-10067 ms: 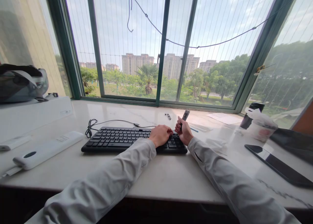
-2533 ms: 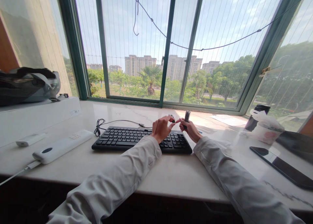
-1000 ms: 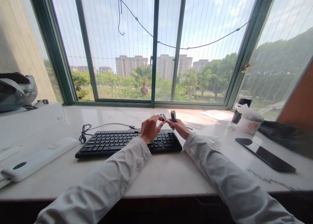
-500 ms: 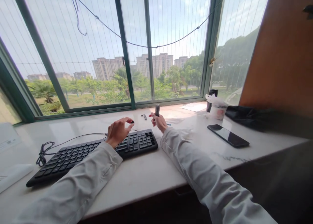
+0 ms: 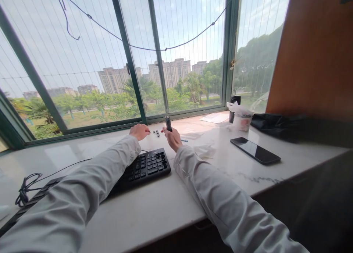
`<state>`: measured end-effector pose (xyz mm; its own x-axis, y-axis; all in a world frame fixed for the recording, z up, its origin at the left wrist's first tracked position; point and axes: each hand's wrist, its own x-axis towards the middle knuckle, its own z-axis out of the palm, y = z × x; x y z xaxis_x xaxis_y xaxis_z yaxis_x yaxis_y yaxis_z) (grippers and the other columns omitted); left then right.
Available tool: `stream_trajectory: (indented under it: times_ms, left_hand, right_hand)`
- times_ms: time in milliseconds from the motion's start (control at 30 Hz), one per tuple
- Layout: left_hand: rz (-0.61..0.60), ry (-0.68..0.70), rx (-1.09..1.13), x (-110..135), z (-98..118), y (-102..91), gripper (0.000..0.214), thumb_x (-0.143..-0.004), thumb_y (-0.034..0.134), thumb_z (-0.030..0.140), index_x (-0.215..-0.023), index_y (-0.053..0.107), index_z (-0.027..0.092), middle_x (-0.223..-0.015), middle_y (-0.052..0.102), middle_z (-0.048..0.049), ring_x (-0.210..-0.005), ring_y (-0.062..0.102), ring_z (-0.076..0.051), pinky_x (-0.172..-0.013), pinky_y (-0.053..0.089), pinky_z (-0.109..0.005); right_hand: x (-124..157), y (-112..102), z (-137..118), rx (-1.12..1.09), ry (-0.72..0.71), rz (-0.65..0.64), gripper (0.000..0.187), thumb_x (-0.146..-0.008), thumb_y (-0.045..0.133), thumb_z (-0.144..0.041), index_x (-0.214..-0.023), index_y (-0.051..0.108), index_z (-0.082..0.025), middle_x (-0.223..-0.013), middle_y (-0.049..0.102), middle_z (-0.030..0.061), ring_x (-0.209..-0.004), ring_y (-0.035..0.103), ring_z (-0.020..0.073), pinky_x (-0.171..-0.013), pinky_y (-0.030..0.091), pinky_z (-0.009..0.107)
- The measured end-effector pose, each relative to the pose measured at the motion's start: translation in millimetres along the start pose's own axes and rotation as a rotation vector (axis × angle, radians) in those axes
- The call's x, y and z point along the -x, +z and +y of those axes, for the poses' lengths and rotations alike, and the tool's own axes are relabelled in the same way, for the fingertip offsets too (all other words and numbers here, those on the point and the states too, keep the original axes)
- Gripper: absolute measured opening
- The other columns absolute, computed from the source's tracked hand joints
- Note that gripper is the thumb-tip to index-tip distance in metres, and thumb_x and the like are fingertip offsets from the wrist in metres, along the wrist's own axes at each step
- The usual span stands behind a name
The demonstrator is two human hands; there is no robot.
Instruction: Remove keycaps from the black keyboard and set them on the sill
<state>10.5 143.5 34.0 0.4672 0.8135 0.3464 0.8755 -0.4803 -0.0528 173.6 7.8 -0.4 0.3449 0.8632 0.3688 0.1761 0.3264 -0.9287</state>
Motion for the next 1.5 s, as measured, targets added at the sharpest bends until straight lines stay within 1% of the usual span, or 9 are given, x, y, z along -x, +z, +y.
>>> stream_trajectory:
  times_ms: [100,200,300,433,600,767,1133,1267,1500]
  left_hand:
    - [-0.032,-0.035,-0.007,-23,3,22.3,0.028,-0.074,0.062,0.045,-0.094,0.074,0.030,-0.100,0.072,-0.0021,-0.095,0.063,-0.021,-0.081,0.045,-0.027]
    - [-0.043,-0.070,-0.008,-38,3,44.0,0.024,-0.072,0.066,0.040,-0.091,0.075,0.029,-0.097,0.073,-0.0028,-0.094,0.064,-0.021,-0.079,0.046,-0.025]
    - [-0.034,-0.076,-0.002,-48,-1,60.8,0.022,-0.072,0.067,0.039,-0.090,0.076,0.028,-0.096,0.073,-0.0034,-0.093,0.064,-0.021,-0.078,0.046,-0.024]
    - [-0.010,-0.079,0.009,-60,-7,73.5,0.025,-0.073,0.067,0.041,-0.093,0.075,0.030,-0.096,0.073,-0.0037,-0.093,0.064,-0.021,-0.078,0.046,-0.025]
    - [-0.006,-0.069,0.025,-70,-9,81.0,0.022,-0.073,0.066,0.041,-0.090,0.076,0.030,-0.092,0.074,-0.0038,-0.089,0.065,-0.021,-0.076,0.046,-0.026]
    - [0.019,-0.062,0.027,-71,-9,84.9,0.025,-0.070,0.067,0.043,-0.088,0.077,0.029,-0.091,0.074,-0.0050,-0.089,0.065,-0.024,-0.076,0.046,-0.029]
    - [0.028,-0.086,0.031,-74,-10,89.2,0.023,-0.069,0.066,0.041,-0.087,0.077,0.031,-0.091,0.074,-0.0023,-0.089,0.065,-0.022,-0.075,0.047,-0.025]
    - [0.039,-0.088,0.028,-75,-11,90.8,0.024,-0.069,0.066,0.041,-0.087,0.077,0.030,-0.092,0.074,-0.0032,-0.089,0.065,-0.021,-0.077,0.047,-0.025]
    - [0.025,-0.083,0.011,-71,-8,87.0,0.023,-0.070,0.065,0.040,-0.087,0.076,0.031,-0.094,0.074,-0.0032,-0.090,0.065,-0.022,-0.079,0.047,-0.026]
  right_hand:
    - [2,0,-6,0.089,0.028,0.089,0.033,-0.080,0.049,-0.048,-0.073,0.065,-0.020,-0.071,0.061,0.0028,-0.068,0.052,0.0170,-0.063,0.035,0.028]
    - [3,0,-11,0.151,0.067,0.144,0.031,-0.080,0.048,-0.046,-0.071,0.064,-0.021,-0.070,0.061,0.0014,-0.067,0.053,0.0169,-0.062,0.035,0.027]
    - [3,0,-13,0.196,0.072,0.160,0.030,-0.079,0.047,-0.045,-0.070,0.063,-0.021,-0.069,0.061,0.0018,-0.067,0.053,0.0176,-0.061,0.036,0.027]
    - [2,1,-11,0.221,0.025,0.147,0.029,-0.079,0.047,-0.045,-0.074,0.064,-0.022,-0.071,0.063,0.0030,-0.070,0.055,0.0195,-0.063,0.037,0.028]
    - [0,0,-8,0.252,-0.001,0.158,0.030,-0.080,0.046,-0.045,-0.077,0.066,-0.022,-0.074,0.064,0.0044,-0.072,0.057,0.0210,-0.065,0.039,0.029]
    - [0,0,-7,0.271,-0.028,0.144,0.029,-0.080,0.046,-0.042,-0.082,0.067,-0.022,-0.078,0.066,0.0049,-0.075,0.057,0.0209,-0.067,0.040,0.029]
    - [-1,0,-6,0.305,-0.027,0.133,0.029,-0.080,0.047,-0.041,-0.084,0.068,-0.022,-0.077,0.066,0.0046,-0.076,0.058,0.0217,-0.068,0.040,0.029]
    - [0,0,-6,0.316,-0.027,0.131,0.029,-0.080,0.046,-0.041,-0.083,0.068,-0.022,-0.076,0.066,0.0047,-0.076,0.058,0.0216,-0.068,0.040,0.029]
    - [0,0,-6,0.323,-0.024,0.123,0.028,-0.080,0.047,-0.040,-0.082,0.067,-0.022,-0.076,0.066,0.0044,-0.076,0.058,0.0210,-0.068,0.040,0.028]
